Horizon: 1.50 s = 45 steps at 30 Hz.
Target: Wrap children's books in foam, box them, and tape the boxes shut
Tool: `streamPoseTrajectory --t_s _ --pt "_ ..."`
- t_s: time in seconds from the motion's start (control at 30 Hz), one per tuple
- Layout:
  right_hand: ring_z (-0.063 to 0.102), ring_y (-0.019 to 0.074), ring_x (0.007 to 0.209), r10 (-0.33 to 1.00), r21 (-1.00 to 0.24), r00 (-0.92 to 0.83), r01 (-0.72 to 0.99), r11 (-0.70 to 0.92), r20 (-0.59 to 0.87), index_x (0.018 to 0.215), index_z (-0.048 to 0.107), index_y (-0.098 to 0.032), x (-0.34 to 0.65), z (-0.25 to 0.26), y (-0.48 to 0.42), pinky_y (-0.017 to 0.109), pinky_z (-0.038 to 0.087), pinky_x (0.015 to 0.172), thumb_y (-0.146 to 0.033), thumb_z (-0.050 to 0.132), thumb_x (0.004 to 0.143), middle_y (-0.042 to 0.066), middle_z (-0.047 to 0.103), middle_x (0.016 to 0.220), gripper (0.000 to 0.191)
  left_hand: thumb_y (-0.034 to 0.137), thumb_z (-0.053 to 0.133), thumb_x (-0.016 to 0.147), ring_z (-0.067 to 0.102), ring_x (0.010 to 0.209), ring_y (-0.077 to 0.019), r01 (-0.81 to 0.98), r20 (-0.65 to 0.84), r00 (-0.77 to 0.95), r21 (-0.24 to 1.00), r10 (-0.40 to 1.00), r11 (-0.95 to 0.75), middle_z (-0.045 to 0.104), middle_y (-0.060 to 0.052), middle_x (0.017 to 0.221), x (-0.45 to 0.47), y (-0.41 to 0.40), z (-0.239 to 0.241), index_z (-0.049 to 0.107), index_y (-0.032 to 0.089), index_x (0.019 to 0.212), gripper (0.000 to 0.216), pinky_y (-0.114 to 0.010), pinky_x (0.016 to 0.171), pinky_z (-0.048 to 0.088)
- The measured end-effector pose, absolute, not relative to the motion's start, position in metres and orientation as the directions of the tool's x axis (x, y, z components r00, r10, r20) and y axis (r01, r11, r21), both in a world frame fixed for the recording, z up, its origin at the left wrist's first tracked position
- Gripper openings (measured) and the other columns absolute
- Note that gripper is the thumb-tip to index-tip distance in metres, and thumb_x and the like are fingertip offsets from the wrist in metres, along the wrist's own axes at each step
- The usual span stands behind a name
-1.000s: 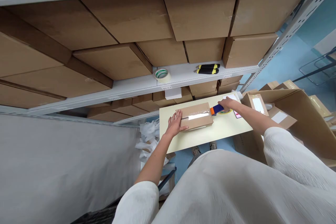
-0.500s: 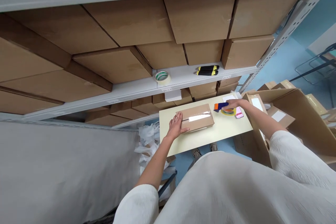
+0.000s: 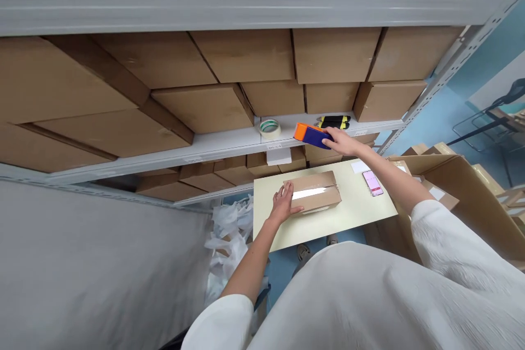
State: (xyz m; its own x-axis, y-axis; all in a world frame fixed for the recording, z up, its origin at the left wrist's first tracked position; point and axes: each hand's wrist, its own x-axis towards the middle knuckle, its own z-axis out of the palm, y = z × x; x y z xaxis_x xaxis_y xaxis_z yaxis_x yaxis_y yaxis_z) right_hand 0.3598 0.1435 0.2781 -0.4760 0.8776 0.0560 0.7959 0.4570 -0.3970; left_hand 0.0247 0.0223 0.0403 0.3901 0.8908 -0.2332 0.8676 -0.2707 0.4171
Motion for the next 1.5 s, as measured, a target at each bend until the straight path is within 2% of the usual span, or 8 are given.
streamPoseTrajectory --t_s 0.13,0.27,0.57,0.77,0.97,1.07,1.2,1.5 --pt "0.054 0.0404 0.125 0.849 -0.131 -0.51 0.84 0.526 0.14 0.147 0.054 -0.012 0.316 0.27 0.185 0.055 0.037 0.108 -0.038 0.039 0.11 0.024 0.065 0.139 0.047 0.074 0.069 0.09 0.017 0.169 -0.0446 0.857 -0.232 0.394 0.443 0.889 -0.264 0.011 -0.017 0.185 0.025 0.021 0.04 0.011 0.026 0.178 0.116 -0.062 0.133 0.018" --pt "0.051 0.0421 0.128 0.851 -0.04 -0.512 0.854 0.52 0.117 0.149 0.053 -0.012 0.298 0.258 0.215 0.058 0.034 0.109 -0.032 0.042 0.108 0.025 0.064 0.141 0.047 0.075 0.07 0.089 0.015 0.17 -0.0432 0.853 -0.236 0.393 0.456 0.889 -0.255 0.009 -0.016 0.185 0.025 0.018 0.041 0.009 0.026 0.178 0.118 -0.061 0.134 0.016" --pt "0.05 0.0416 0.132 0.868 -0.084 -0.488 0.865 0.495 0.09 0.148 0.056 -0.01 0.276 0.248 0.236 0.059 0.034 0.112 -0.027 0.044 0.104 0.025 0.063 0.144 0.048 0.072 0.069 0.09 0.014 0.17 -0.043 0.848 -0.242 0.395 0.467 0.886 -0.25 0.009 -0.013 0.186 0.024 0.018 0.042 0.009 0.027 0.179 0.116 -0.062 0.135 0.014" --pt "0.041 0.0438 0.14 0.859 -0.104 -0.426 0.877 0.469 0.284 0.164 0.041 -0.013 0.283 0.237 0.189 0.059 0.032 0.114 -0.026 0.047 0.102 0.024 0.049 0.157 0.063 0.075 0.067 0.09 0.016 0.169 -0.0437 0.85 -0.228 0.393 0.458 0.891 -0.258 0.01 -0.013 0.186 0.023 0.018 0.042 0.011 0.028 0.179 0.115 -0.063 0.135 0.013" --pt "0.05 0.0408 0.135 0.936 -0.229 -0.352 0.912 0.341 -0.008 0.153 0.056 -0.02 0.297 0.16 0.079 0.056 0.042 0.11 -0.03 0.043 0.107 0.021 0.055 0.153 0.049 0.071 0.058 0.097 0.017 0.169 -0.0435 0.859 -0.217 0.365 0.453 0.905 -0.238 0.013 -0.014 0.185 0.026 0.018 0.046 0.015 0.026 0.178 0.103 -0.067 0.134 0.013" --pt "0.046 0.0407 0.147 0.932 -0.31 -0.354 0.897 0.315 -0.074 0.152 0.058 -0.021 0.29 0.12 0.034 0.061 0.039 0.118 -0.034 0.04 0.109 0.021 0.052 0.161 0.048 0.056 0.041 0.107 0.011 0.171 -0.0401 0.88 -0.13 0.314 0.413 0.94 -0.236 0.013 -0.014 0.185 0.039 0.015 0.052 0.02 0.021 0.178 0.081 -0.068 0.134 0.008" --pt "0.037 0.0361 0.161 0.867 -0.39 -0.491 0.817 0.426 -0.083 0.164 0.048 -0.017 0.277 0.083 -0.002 0.058 0.033 0.129 -0.049 0.038 0.112 0.021 0.043 0.172 0.061 0.035 0.032 0.109 0.012 0.172 -0.0307 0.812 -0.036 0.493 0.377 0.869 -0.445 0.021 -0.013 0.184 0.06 0.004 0.05 0.023 0.014 0.176 0.071 -0.056 0.139 0.007" --pt "0.02 0.0348 0.17 0.827 -0.312 -0.562 0.788 0.531 -0.012 0.176 0.026 -0.011 0.32 0.037 -0.013 0.057 0.021 0.138 -0.06 0.046 0.11 0.019 0.02 0.181 0.085 0.059 0.039 0.108 0.018 0.17 -0.0355 0.827 -0.031 0.51 0.292 0.859 -0.481 0.022 -0.02 0.182 0.058 -0.01 0.023 0.023 0.009 0.175 0.085 -0.057 0.138 0.017"
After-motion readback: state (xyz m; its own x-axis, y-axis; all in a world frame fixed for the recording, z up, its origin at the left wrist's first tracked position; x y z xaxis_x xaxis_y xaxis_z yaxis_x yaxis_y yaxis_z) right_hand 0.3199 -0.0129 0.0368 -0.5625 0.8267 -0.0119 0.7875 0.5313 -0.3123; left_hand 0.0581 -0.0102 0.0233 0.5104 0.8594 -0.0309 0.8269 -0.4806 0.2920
